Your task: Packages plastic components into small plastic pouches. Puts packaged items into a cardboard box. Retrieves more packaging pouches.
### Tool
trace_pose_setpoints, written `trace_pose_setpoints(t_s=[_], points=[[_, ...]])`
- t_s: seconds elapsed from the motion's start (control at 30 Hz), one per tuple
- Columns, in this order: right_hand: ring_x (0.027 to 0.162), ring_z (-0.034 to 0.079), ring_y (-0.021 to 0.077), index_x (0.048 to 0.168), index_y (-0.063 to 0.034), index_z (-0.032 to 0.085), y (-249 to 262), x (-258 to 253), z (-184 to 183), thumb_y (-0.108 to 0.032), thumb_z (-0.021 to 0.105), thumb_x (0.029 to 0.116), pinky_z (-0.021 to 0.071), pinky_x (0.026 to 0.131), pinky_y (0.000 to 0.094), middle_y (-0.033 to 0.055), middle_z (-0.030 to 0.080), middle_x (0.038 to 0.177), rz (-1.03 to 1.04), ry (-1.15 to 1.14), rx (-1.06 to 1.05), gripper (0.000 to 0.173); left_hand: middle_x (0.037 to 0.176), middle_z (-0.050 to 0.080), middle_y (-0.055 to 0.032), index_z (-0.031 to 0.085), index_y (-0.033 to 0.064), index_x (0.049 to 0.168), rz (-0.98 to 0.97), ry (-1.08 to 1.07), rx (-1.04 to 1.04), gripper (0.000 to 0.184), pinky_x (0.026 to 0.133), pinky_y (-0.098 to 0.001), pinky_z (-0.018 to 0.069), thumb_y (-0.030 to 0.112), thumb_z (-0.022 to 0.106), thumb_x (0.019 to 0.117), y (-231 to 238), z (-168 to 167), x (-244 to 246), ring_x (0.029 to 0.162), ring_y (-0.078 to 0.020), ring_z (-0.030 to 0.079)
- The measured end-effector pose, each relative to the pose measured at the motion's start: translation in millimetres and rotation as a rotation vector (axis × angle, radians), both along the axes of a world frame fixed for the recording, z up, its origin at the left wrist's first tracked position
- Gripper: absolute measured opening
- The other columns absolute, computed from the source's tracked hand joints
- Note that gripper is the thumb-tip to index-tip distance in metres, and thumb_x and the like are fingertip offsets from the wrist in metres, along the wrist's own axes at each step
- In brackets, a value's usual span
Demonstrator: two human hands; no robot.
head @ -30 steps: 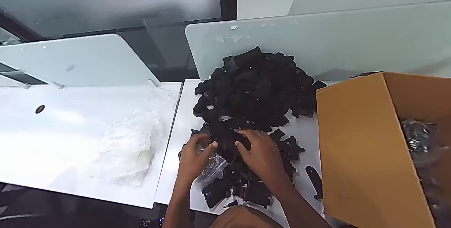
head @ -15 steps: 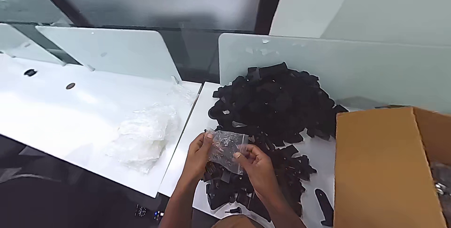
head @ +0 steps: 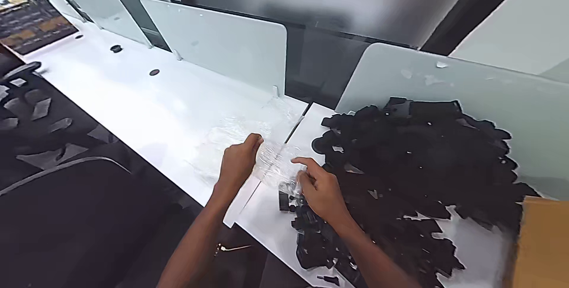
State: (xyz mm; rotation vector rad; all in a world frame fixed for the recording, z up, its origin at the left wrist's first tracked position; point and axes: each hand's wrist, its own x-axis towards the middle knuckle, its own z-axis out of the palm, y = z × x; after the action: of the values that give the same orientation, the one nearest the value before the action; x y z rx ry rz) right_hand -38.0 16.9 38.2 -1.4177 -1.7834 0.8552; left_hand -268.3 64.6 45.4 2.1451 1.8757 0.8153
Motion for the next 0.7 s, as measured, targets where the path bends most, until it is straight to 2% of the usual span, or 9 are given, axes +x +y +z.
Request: trace_pose_setpoints(t_s=[0.13,0.23,0.27,0.33,0.4,0.47,0.53,0.6,0.7], points=[[0.068,0.068,0.0217,0.141,-0.0202,0.063,72,-85,6,-0.012,0.048,0.1054,0.0572,0.068,0.0452,0.0083,0.073,0.088,0.09,-0.033,-0.033,0.04,0.077,0.068,-0.0222,0.061,0.0078,0.134,0.205,0.109,-0.031,0.049,0.068,-0.0657,0.0524,0.047,0.054,0.1047,41,32,-73,0.071,-0.045,0.068],[0.072,0.069,0.0272,0.146,-0.021,0.058,115,-139,1,-0.012,0.049,0.1057,0.0571,0.069,0.0497,0.0123,0.073,0.089,0.145,-0.109,-0.107,0.042,0.114,0.067,-0.0263,0.053,0.0033,0.144,0.313,0.193,0.052,0.059,0.079,-0.0658,0.0522,0.047,0.052,0.1051,61,41,-99,0.096,-0.0476,0.068],[0.075,0.069,0.0305,0.146,-0.0224,0.058,124,-149,-3,-0.014,0.051,0.1043,0.0559,0.07,0.0531,0.0136,0.072,0.089,0.158,-0.195,-0.122,0.043,0.124,0.065,-0.0251,0.054,0.0032,0.144,0.278,0.237,0.072,0.055,0.084,-0.0632,0.0537,0.044,0.049,0.1069,65,33,-100,0.105,-0.0454,0.067],[0.083,0.07,0.0366,0.138,-0.0232,0.065,133,-161,-14,-0.025,0.059,0.1008,0.0539,0.071,0.0591,0.0156,0.073,0.093,0.161,-0.392,-0.123,0.038,0.128,0.066,-0.0205,0.064,0.0054,0.134,0.143,0.32,0.047,0.044,0.097,-0.061,0.0508,0.037,0.048,0.1082,66,-2,-95,0.118,-0.0407,0.064],[0.095,0.068,0.0379,0.123,-0.0188,0.073,133,-164,-18,-0.037,0.067,0.0967,0.0547,0.075,0.057,0.017,0.071,0.101,0.123,-0.555,-0.02,0.033,0.141,0.062,-0.0136,0.069,0.0118,0.131,0.046,0.37,-0.043,0.042,0.116,-0.0647,0.0319,0.04,0.048,0.1073,62,-39,-94,0.142,-0.0369,0.047],[0.106,0.061,0.0374,0.124,-0.0174,0.074,134,-163,-29,-0.036,0.074,0.092,0.0539,0.081,0.0516,0.0184,0.064,0.115,0.13,-0.597,0.171,0.037,0.156,0.049,-0.0098,0.061,0.0152,0.142,0.023,0.415,-0.095,0.05,0.12,-0.0688,0.0179,0.048,0.049,0.1056,59,-69,-100,0.152,-0.036,0.031],[0.128,0.054,0.0372,0.133,-0.0193,0.07,140,-164,-51,-0.029,0.069,0.0947,0.0488,0.096,0.0554,0.0165,0.056,0.142,0.241,-0.611,0.232,0.039,0.166,0.033,-0.0072,0.047,0.0151,0.154,0.041,0.433,-0.191,0.064,0.121,-0.0687,0.0106,0.056,0.046,0.1043,59,-88,-106,0.156,-0.0333,0.021],[0.142,0.045,0.0344,0.137,-0.019,0.067,143,-165,-71,-0.031,0.06,0.1005,0.0417,0.106,0.0589,0.0114,0.052,0.151,0.344,-0.694,0.053,0.039,0.168,0.027,-0.0072,0.038,0.0132,0.159,0.042,0.439,-0.303,0.072,0.122,-0.0671,0.0098,0.06,0.042,0.1036,59,-98,-112,0.156,-0.0301,0.02],[0.148,0.037,0.0322,0.144,-0.0211,0.06,146,-167,-90,-0.034,0.049,0.1052,0.0364,0.112,0.06,0.0067,0.049,0.156,0.414,-0.758,-0.116,0.043,0.167,0.029,-0.0077,0.039,0.0125,0.158,0.015,0.434,-0.415,0.073,0.122,-0.0678,0.0087,0.061,0.041,0.1035,63,-102,-118,0.156,-0.0281,0.021]])
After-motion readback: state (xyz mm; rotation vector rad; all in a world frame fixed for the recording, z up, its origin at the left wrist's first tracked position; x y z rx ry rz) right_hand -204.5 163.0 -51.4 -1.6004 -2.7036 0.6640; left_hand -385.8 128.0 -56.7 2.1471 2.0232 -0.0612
